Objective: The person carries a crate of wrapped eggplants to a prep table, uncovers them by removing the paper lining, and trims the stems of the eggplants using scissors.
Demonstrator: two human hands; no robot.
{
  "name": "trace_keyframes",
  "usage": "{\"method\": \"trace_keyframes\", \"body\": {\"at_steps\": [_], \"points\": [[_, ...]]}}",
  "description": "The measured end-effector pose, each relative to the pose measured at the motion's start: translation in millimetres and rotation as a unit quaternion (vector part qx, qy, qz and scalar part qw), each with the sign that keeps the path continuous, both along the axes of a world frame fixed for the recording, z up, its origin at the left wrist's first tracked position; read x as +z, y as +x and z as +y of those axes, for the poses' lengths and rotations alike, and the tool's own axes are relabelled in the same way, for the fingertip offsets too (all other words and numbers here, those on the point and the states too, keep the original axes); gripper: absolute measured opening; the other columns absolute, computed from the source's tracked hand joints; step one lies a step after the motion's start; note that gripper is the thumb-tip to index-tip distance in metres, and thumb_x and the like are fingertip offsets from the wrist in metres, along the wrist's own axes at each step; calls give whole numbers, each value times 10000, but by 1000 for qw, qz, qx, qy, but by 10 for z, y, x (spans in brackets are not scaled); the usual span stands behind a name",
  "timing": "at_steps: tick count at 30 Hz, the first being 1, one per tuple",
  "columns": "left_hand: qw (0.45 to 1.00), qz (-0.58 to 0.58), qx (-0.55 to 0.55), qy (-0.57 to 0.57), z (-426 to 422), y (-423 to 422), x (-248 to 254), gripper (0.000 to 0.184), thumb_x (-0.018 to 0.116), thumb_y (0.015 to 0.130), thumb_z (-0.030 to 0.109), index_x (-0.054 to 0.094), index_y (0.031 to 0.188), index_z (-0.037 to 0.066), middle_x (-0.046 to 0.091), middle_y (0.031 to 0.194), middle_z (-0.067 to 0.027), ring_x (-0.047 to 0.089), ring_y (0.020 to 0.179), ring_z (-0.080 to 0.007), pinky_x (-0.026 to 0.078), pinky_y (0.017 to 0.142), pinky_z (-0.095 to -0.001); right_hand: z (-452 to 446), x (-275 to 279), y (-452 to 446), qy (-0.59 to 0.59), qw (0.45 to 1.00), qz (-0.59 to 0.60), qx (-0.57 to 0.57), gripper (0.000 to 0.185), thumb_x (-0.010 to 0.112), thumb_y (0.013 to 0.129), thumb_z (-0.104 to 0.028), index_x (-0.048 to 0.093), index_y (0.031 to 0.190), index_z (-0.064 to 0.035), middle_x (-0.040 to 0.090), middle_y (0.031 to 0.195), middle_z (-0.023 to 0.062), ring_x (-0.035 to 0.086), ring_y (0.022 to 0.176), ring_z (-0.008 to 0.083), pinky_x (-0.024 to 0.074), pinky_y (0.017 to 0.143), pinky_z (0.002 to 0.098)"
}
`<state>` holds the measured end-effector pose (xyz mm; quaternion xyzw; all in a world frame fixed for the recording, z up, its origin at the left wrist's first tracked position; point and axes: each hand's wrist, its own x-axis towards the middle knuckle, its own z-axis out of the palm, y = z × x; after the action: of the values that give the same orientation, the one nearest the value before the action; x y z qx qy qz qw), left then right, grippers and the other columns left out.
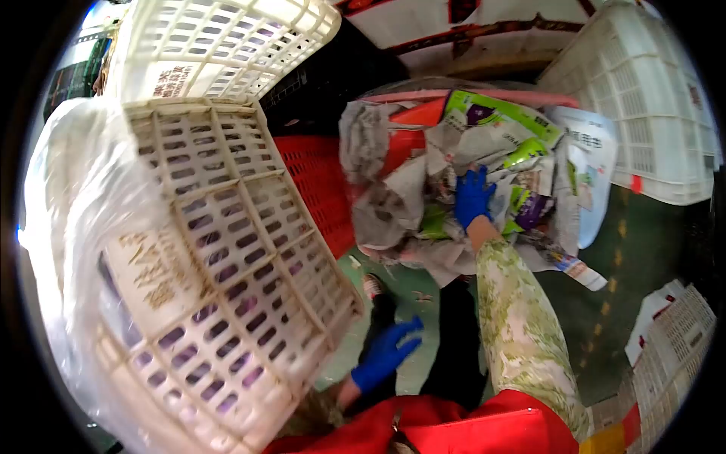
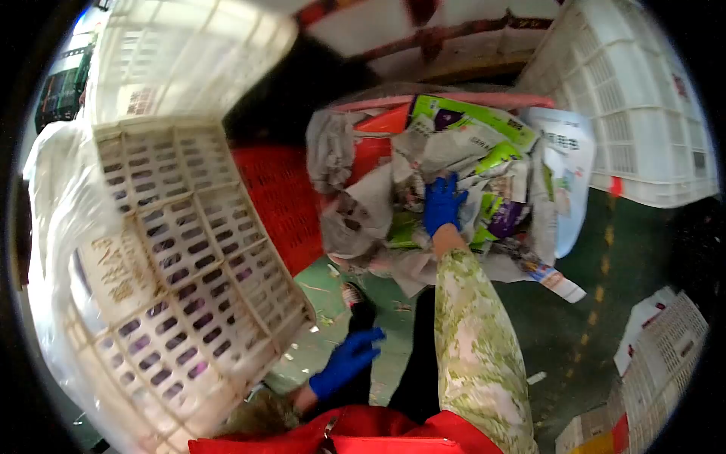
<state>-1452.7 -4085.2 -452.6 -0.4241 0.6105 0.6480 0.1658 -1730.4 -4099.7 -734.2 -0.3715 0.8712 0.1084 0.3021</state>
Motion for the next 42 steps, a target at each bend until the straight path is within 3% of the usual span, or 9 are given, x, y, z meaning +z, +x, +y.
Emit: {"method": "trace_keyframes", "body": {"at_steps": [12,15,19,23,25,26,32,35,42], "points": [[952,-291,92,21,-383,995,820,356,574,810,232,593,1122,62,560,1180,-130,516,1093,-227,385,952,-333,-92,-1336,-13,24,990,-35,-137,623,454,876,-373,215,1423,-195,116,1490,77,-12,1365,354,156,1039,571],[953,-262,152,9,-452,1189,875,381,590,771,242,604,1109,68,571,1162,-138,529,1068,-233,392,944,-345,-133,-235,-387,-29,991,-113,68,833,617,726,-471,270,1383,-93,240,1423,213,238,1308,382,239,1050,503],[959,-213,186,38,-497,1352,969,414,611,720,255,617,1092,75,585,1137,-148,546,1036,-241,402,932,-361,171,99,-547,-253,951,-167,-65,539,565,794,-366,463,1238,-79,478,1217,210,459,1116,360,383,926,428],[974,-68,-187,-106,-510,1404,1044,302,531,886,244,598,1115,58,552,1192,-121,501,1122,-243,371,973,-326,564,1184,-633,-371,908,-124,-152,252,522,826,-272,611,944,-66,606,913,191,585,845,358,459,713,436],[959,-242,-144,-44,-464,974,1345,310,519,885,232,580,1134,57,545,1191,-140,507,1104,-257,390,945,-332,800,1209,-518,-305,919,-114,-221,179,503,831,-182,597,852,-32,609,847,188,586,781,361,454,670,410],[982,-154,-101,-35,-437,912,1482,299,511,890,225,583,1121,49,551,1172,-142,517,1083,-251,400,927,-332,1010,1285,-386,-439,827,-222,-273,195,525,827,-145,597,948,-10,611,892,210,597,825,345,462,727,388],[1000,-8,19,-12,-156,1268,1658,355,543,872,255,546,1166,56,595,1076,-93,558,927,-165,459,828,-308,1802,1858,-78,-403,841,-183,-310,683,661,798,-217,311,1333,22,416,1294,184,435,1150,267,354,956,354],[999,-33,-32,-1,-310,1231,2110,460,573,824,323,536,1215,83,550,1191,-132,509,1119,-241,376,970,-322,1688,3102,-116,-400,762,-187,-474,569,601,848,-195,346,1305,28,475,1206,132,479,1039,209,378,902,319],[996,69,-22,-43,-525,2381,2008,486,538,857,288,464,1271,44,534,1221,-143,507,1127,-219,398,945,-324,855,5557,607,-684,685,10,-251,310,504,897,-97,498,1185,18,545,1154,107,526,1036,191,403,909,307]]}}
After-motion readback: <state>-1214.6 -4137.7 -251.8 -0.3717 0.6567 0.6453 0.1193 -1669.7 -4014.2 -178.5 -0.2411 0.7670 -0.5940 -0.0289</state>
